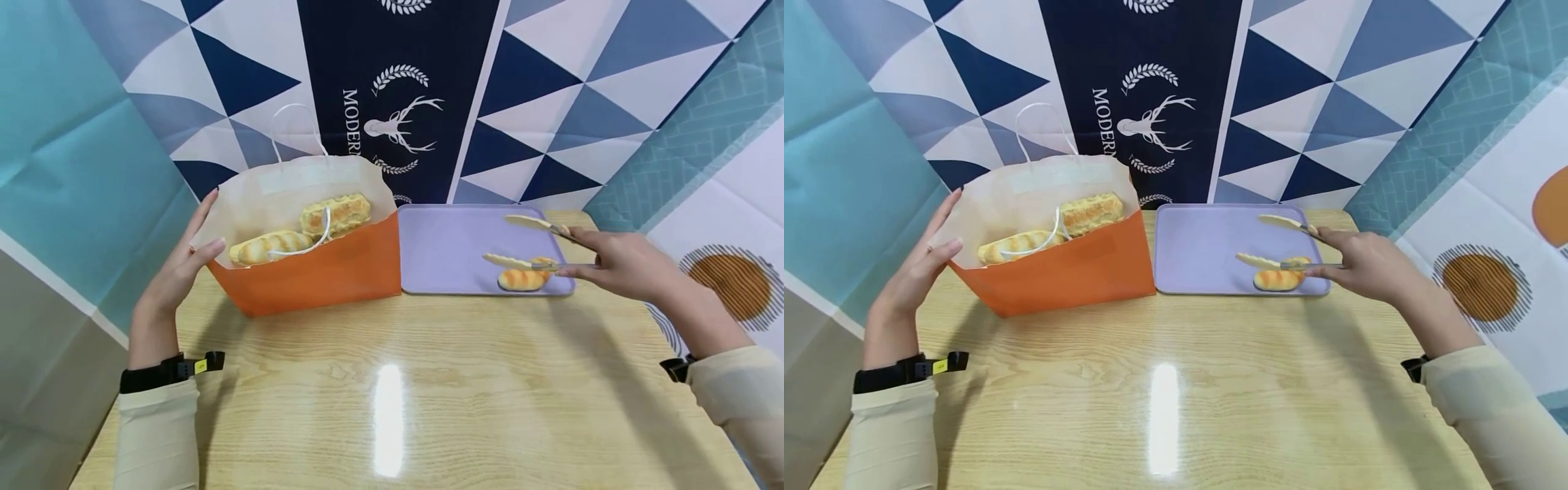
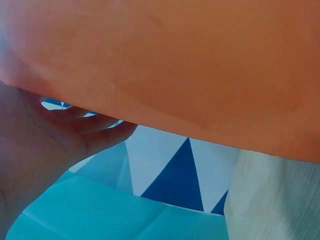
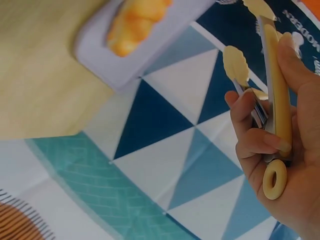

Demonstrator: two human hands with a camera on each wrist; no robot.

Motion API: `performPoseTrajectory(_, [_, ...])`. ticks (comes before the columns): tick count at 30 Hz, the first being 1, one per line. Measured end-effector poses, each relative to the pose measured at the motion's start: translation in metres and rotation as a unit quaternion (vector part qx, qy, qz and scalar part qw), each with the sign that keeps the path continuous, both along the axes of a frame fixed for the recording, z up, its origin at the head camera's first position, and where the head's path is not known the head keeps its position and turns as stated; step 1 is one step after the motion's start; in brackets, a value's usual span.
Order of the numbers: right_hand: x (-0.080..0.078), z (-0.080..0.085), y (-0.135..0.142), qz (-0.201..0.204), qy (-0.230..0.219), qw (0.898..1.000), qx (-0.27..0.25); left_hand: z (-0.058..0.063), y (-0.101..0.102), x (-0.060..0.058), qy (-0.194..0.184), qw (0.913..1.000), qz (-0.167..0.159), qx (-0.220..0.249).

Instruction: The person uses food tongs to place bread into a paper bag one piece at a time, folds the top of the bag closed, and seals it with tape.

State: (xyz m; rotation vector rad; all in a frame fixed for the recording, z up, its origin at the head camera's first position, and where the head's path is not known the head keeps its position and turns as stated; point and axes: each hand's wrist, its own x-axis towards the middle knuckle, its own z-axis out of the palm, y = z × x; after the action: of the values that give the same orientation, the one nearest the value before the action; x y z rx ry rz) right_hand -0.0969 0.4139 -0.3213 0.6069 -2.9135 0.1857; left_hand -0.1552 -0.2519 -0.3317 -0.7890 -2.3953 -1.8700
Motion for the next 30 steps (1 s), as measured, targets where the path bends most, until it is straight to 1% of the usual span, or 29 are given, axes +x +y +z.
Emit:
performPoseTrajectory(3, [0.003, -0.008, 0.005, 0.002, -0.008, 1.000, 0.003, 0.000, 0.000, 0.000, -0.005, 1.0000, -0.002, -0.005])
performPoseTrajectory(8, [0.003, -0.016, 0.012, 0.002, -0.026, 0.999, 0.021, 0.000, -0.002, 0.001, -0.007, 1.0000, -0.003, -0.001])
performPoseTrajectory(14, [0.002, -0.026, 0.017, 0.017, -0.042, 0.998, 0.032, 0.001, -0.003, 0.002, -0.001, 1.0000, 0.002, -0.008])
performPoseTrajectory(21, [0.001, -0.029, 0.023, 0.017, -0.072, 0.997, 0.035, 0.002, -0.002, 0.002, 0.001, 0.9997, 0.009, -0.021])
performPoseTrajectory(25, [0.000, -0.029, 0.026, 0.014, -0.085, 0.996, 0.040, 0.002, -0.001, 0.003, -0.002, 0.9998, 0.009, -0.018])
performPoseTrajectory(30, [-0.002, -0.033, 0.029, 0.006, -0.093, 0.995, 0.044, 0.002, 0.000, 0.003, -0.003, 0.9998, 0.009, -0.017])
